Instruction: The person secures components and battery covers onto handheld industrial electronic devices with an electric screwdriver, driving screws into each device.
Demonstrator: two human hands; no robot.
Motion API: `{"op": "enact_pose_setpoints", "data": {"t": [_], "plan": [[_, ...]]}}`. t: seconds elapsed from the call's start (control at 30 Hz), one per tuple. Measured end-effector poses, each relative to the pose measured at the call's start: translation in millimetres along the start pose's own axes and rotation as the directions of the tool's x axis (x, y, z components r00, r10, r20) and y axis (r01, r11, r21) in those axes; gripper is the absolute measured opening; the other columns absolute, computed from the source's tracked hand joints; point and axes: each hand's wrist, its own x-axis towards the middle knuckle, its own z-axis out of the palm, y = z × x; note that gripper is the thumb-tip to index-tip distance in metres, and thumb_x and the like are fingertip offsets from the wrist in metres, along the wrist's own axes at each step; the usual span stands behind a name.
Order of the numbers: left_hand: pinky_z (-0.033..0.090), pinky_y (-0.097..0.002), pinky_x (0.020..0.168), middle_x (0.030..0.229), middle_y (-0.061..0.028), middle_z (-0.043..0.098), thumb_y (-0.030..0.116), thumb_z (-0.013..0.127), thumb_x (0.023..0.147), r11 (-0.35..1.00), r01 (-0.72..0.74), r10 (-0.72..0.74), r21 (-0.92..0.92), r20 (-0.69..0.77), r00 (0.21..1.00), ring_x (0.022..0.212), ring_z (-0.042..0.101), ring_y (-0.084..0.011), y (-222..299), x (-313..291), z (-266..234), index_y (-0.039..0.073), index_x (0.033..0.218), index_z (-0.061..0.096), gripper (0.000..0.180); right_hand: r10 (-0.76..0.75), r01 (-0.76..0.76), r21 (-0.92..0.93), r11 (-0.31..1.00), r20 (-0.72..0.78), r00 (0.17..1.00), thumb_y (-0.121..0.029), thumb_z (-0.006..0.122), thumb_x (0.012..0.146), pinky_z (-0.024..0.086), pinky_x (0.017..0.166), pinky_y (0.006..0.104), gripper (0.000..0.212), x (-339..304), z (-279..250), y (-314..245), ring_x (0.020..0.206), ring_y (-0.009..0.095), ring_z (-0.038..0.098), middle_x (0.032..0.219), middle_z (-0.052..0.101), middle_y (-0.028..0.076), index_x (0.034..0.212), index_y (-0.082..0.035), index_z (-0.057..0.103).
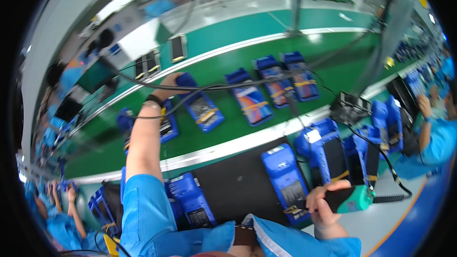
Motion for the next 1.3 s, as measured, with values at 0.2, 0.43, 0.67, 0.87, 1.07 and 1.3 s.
{"op": "enact_pose_setpoints", "data": {"t": [0.2, 0.43, 0.67, 0.87, 1.07, 1.3], "plan": [[0.039, -0.04, 0.102, 0.123, -0.0218, 0.054, 0.026, 0.078, 0.066, 0.879, 0.089, 0.041, 0.468, -0.26, 0.965, 0.117, 0.051, -0.0356, -12, 16, 41, 0.0, 0.125, 0.052, 0.07, 0.018, -0.022, 0.048, 0.999, 0.087, 0.996, -0.003, 0.064, 0.08, 0.045, 0.05, 0.0312, 0.036, 2, 0, -1, 0.048, 0.016, 0.051, 0.065, 0.05, 0.007, 0.103, -0.009, 0.036], [0.031, -0.0492, 0.107, 0.145, -0.0323, 0.019, 0.04, 0.077, 0.067, 0.964, 0.247, -0.261, -0.096, -0.511, 0.819, 0.136, 0.02, -0.0436, 138, 42, 215, -0.004, 0.145, 0.007, 0.114, 0.028, -0.045, 0.106, 0.993, 0.156, 0.987, 0.001, 0.06, 0.082, 0.046, 0.053, 0.0336, 0.035, -5, -4, -7, 0.054, 0.017, 0.052, 0.069, 0.052, 0.009, 0.106, -0.008, 0.036], [0.036, -0.0553, 0.099, 0.145, -0.0295, 0.017, 0.028, 0.078, 0.064, 0.727, 0.685, -0.608, -0.038, -0.498, 0.618, 0.129, 0.032, -0.0433, 183, 38, 211, 0.013, 0.148, 0.001, 0.115, 0.019, -0.026, 0.094, 0.995, 0.078, 0.997, -0.006, 0.066, 0.081, 0.041, 0.045, 0.0288, 0.038, -19, -7, -24, 0.047, 0.015, 0.051, 0.063, 0.049, 0.006, 0.104, -0.01, 0.036], [0.053, -0.0422, 0.073, 0.115, -0.0126, 0.044, 0.018, 0.068, 0.072, 0.32, 0.294, -0.624, -0.901, 0.032, 0.781, 0.1, 0.056, -0.0298, 161, -36, 144, 0.018, 0.146, 0.002, 0.099, 0.061, -0.068, 0.069, 0.995, 0.094, 0.994, -0.012, 0.068, 0.082, 0.04, 0.048, 0.0299, 0.039, -24, -13, -44, 0.047, 0.015, 0.049, 0.064, 0.049, 0.004, 0.102, -0.013, 0.035], [0.049, -0.0434, 0.093, 0.12, -0.0127, 0.055, 0.03, 0.054, 0.082, -0.01, 0.217, -0.505, -0.976, 0.192, 0.841, 0.11, 0.057, -0.026, 235, -155, 145, -0.001, 0.122, 0.048, 0.051, 0.049, -0.109, 0.171, 0.979, 0.324, 0.945, 0.0, 0.06, 0.085, 0.046, 0.059, 0.0365, 0.037, -24, -24, -39, 0.059, 0.017, 0.053, 0.07, 0.053, 0.009, 0.112, -0.011, 0.036], [0.043, -0.046, 0.099, 0.125, -0.0122, 0.054, 0.028, 0.049, 0.085, -0.274, 0.17, -0.459, -0.947, 0.284, 0.842, 0.12, 0.051, -0.0281, 254, -228, 216, 0.0, 0.128, 0.045, 0.052, -0.013, -0.089, 0.224, 0.97, 0.42, 0.908, 0.003, 0.058, 0.084, 0.046, 0.057, 0.0357, 0.039, -39, -24, -36, 0.059, 0.017, 0.054, 0.073, 0.054, 0.01, 0.113, -0.01, 0.036]]}}
